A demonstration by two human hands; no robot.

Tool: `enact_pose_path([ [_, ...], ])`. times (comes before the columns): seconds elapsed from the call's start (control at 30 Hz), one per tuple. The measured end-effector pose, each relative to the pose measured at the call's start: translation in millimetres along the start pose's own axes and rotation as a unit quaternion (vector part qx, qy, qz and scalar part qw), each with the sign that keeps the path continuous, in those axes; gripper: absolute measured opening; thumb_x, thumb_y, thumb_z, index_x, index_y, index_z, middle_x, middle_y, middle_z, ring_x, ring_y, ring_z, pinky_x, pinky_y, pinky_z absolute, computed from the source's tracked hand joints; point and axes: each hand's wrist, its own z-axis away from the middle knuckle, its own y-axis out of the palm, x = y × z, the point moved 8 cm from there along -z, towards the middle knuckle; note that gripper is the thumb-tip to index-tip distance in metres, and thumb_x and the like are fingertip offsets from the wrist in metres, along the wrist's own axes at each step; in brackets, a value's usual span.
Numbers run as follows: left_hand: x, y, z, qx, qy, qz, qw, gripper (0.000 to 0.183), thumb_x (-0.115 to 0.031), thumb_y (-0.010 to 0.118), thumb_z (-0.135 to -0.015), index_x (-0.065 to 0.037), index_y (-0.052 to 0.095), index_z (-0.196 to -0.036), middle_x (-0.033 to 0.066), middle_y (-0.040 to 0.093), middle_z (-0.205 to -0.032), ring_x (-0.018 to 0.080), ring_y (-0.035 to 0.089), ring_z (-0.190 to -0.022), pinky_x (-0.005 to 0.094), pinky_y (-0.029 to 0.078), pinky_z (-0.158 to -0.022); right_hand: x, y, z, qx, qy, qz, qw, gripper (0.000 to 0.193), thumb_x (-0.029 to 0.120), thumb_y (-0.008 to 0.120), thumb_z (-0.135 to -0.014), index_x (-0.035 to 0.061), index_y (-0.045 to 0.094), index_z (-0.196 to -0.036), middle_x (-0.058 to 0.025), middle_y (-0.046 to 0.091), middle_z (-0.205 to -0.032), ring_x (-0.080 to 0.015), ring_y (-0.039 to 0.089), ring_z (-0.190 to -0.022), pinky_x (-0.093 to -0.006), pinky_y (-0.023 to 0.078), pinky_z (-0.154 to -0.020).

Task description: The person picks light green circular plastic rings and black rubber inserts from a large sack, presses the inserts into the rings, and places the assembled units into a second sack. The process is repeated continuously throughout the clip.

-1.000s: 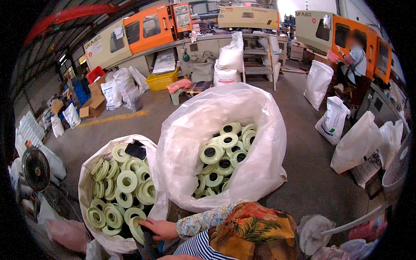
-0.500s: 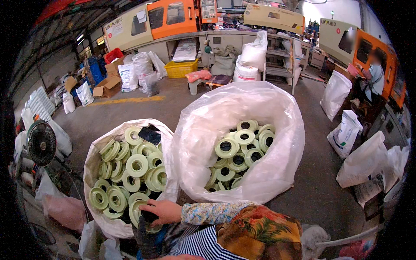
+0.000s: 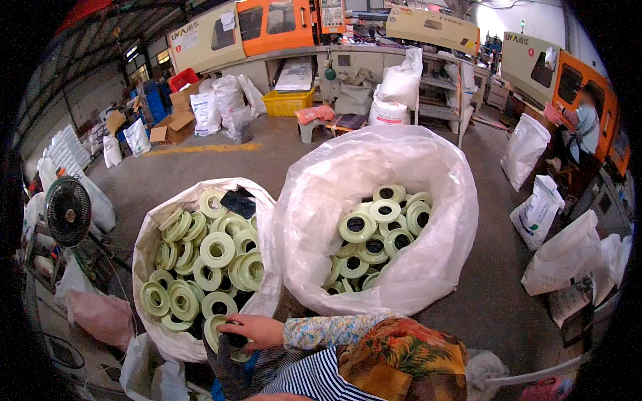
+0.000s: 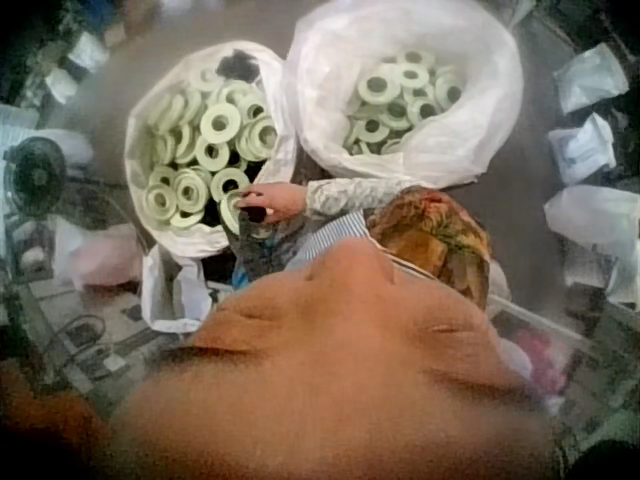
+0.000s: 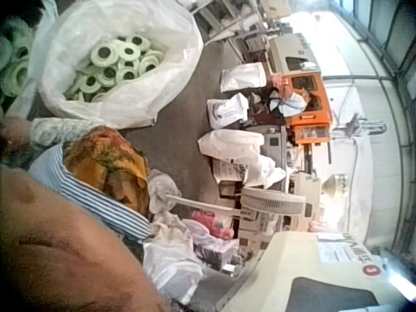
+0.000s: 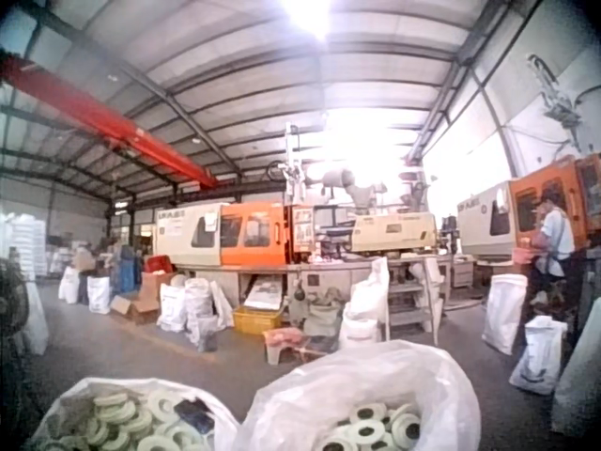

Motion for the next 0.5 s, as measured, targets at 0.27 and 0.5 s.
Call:
enact_pose_path([
  [0.27, -30, 1, 13, 0.038, 0.167, -0.250, 0.953, 0.054, -0.006, 0.053, -0.095, -0.002, 0.034, -0.146, 0.0233, 0.035, -0.146, 0.0349, 0.044, -0.133, 0.0414, 0.044, -0.105, 3, -6, 4, 0.019, 0.116, -0.084, 0.990, 0.082, 0.039, 0.066, -0.088, 0.0137, 0.022, -0.153, -0.0225, 0.041, -0.140, -0.0424, 0.052, -0.116, -0.0427, 0.046, -0.096],
  [0.5, -24, 26, 8, 0.002, -0.035, 0.015, 0.999, 0.057, -0.022, 0.050, -0.102, -0.004, 0.028, -0.151, 0.0170, 0.032, -0.152, 0.0290, 0.038, -0.136, 0.0396, 0.032, -0.112, -53, 33, 7, -0.021, 0.186, -0.243, 0.952, 0.078, 0.024, 0.076, -0.078, 0.0080, 0.036, -0.143, -0.0210, 0.052, -0.130, -0.0355, 0.054, -0.117, -0.0411, 0.045, -0.099],
])
